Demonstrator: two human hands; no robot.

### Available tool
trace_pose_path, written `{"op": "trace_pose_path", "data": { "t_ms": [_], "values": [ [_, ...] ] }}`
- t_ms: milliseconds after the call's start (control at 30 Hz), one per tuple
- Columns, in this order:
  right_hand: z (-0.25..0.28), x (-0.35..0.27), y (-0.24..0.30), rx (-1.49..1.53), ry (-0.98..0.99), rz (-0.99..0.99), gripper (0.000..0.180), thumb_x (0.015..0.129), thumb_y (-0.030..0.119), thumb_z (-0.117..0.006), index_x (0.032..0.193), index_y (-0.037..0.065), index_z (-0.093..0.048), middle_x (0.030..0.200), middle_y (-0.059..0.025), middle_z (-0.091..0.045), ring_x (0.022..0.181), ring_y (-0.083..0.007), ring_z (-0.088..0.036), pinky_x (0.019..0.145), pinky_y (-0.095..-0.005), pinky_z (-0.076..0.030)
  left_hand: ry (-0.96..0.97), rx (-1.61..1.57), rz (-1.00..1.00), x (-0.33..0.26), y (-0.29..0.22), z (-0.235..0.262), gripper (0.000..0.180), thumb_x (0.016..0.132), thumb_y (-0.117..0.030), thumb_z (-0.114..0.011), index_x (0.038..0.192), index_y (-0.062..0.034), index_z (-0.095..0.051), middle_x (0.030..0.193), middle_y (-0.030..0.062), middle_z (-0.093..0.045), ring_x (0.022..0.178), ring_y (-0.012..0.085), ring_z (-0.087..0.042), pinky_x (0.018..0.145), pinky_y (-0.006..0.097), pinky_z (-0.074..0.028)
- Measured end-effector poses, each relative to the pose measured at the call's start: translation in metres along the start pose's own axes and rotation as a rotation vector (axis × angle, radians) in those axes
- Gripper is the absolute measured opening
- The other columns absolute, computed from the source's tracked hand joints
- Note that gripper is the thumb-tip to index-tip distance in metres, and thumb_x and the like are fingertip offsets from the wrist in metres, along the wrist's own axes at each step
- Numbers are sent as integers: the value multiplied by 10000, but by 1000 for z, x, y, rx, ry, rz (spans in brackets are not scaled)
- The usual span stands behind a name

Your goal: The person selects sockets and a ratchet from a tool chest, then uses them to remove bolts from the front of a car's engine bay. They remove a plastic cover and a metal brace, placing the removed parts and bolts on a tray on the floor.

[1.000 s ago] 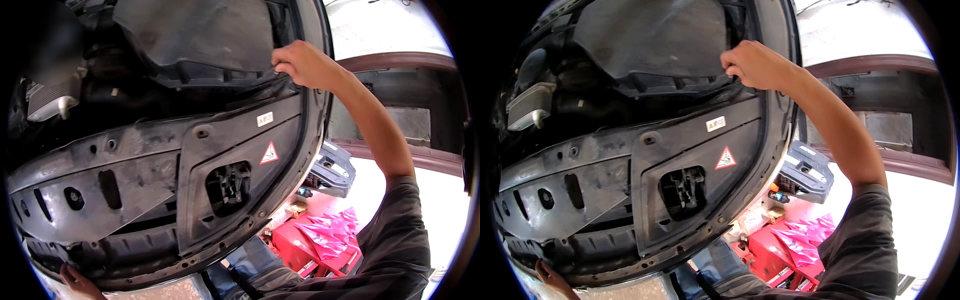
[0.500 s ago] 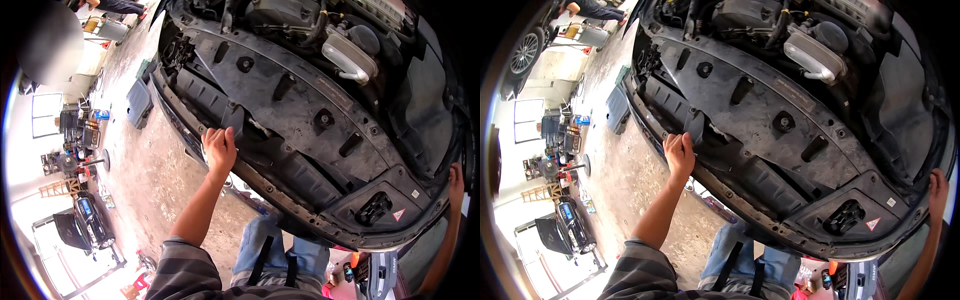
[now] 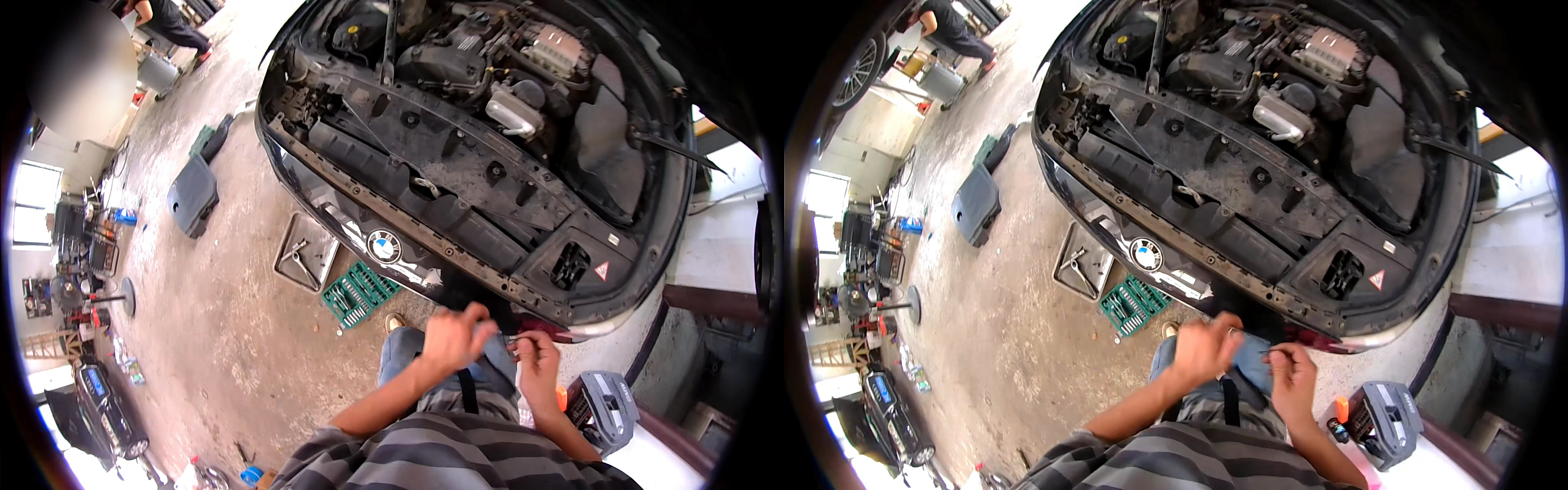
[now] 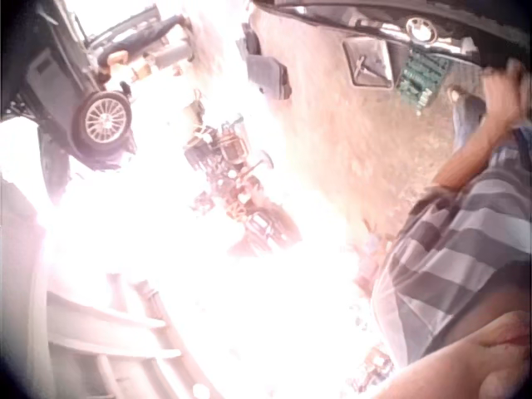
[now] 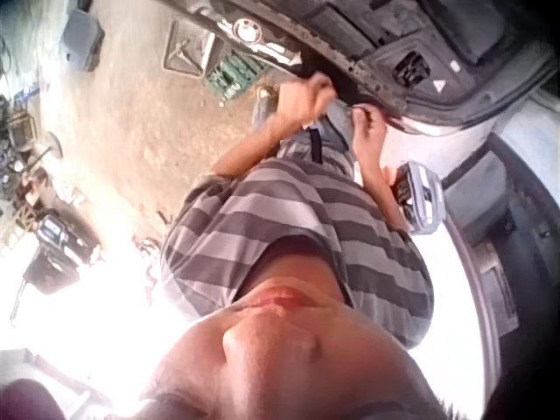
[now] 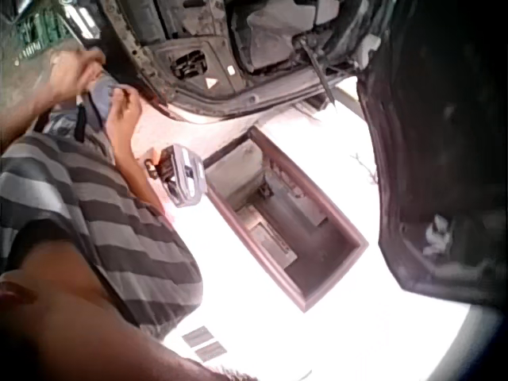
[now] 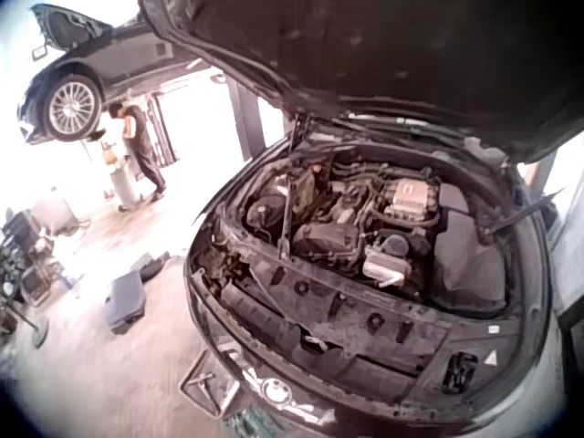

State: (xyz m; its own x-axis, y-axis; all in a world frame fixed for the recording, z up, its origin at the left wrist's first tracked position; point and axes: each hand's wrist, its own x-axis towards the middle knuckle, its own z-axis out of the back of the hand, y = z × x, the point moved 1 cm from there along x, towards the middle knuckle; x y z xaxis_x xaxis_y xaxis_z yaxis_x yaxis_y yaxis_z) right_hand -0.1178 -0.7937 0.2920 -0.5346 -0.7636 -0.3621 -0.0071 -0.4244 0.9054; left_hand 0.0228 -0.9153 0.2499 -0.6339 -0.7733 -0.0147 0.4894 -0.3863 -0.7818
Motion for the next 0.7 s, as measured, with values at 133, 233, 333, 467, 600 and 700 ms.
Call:
{"op": "trace_pose_path", "data": {
  "t_ms": [133,233,333,467,600,700],
  "values": [
    [-37,-60,0,247,145,-241,173,1004,165,-545,963,5,-598,880,-51,-653,773,-117,-637,724,-297,-556,94,125,-208,-74,-36,29,329,956,-428,-536,916,-104,-579,588,140,-605,556,338,-611,624,438,-478],
    [-55,-97,4,518,197,-462,225,1027,234,-511,986,31,-599,914,-46,-656,789,-138,-649,762,-318,-561,53,196,-248,-109,-33,48,319,963,-392,-537,839,-100,-571,583,111,-597,534,299,-596,610,411,-460],
    [-74,-125,-3,513,195,-432,348,1054,365,-418,999,73,-598,942,-43,-657,792,-150,-651,736,-297,-528,-82,202,-289,-132,-38,71,338,955,-362,-557,735,-105,-563,572,100,-591,537,276,-603,616,398,-455],
    [-89,-135,-2,441,441,-373,465,1052,458,-356,969,69,-599,820,-35,-637,657,-130,-601,591,-253,-478,-234,189,-253,-153,-43,97,341,934,-329,-584,684,-101,-550,570,90,-589,558,268,-606,638,383,-449],
    [-96,-141,50,103,624,-81,464,1043,427,-418,989,11,-617,718,-16,-586,579,-82,-511,518,-221,-415,-583,-59,-227,-166,-43,140,220,897,-178,-660,739,-57,-566,765,131,-658,704,267,-625,708,369,-476],
    [-87,-147,70,78,664,43,428,1040,369,-465,1011,-27,-627,701,2,-557,597,-54,-481,522,-206,-389,-681,-570,-30,-181,-47,169,161,953,-155,-627,905,-19,-555,901,114,-702,749,182,-632,732,310,-493]
  ]
}}
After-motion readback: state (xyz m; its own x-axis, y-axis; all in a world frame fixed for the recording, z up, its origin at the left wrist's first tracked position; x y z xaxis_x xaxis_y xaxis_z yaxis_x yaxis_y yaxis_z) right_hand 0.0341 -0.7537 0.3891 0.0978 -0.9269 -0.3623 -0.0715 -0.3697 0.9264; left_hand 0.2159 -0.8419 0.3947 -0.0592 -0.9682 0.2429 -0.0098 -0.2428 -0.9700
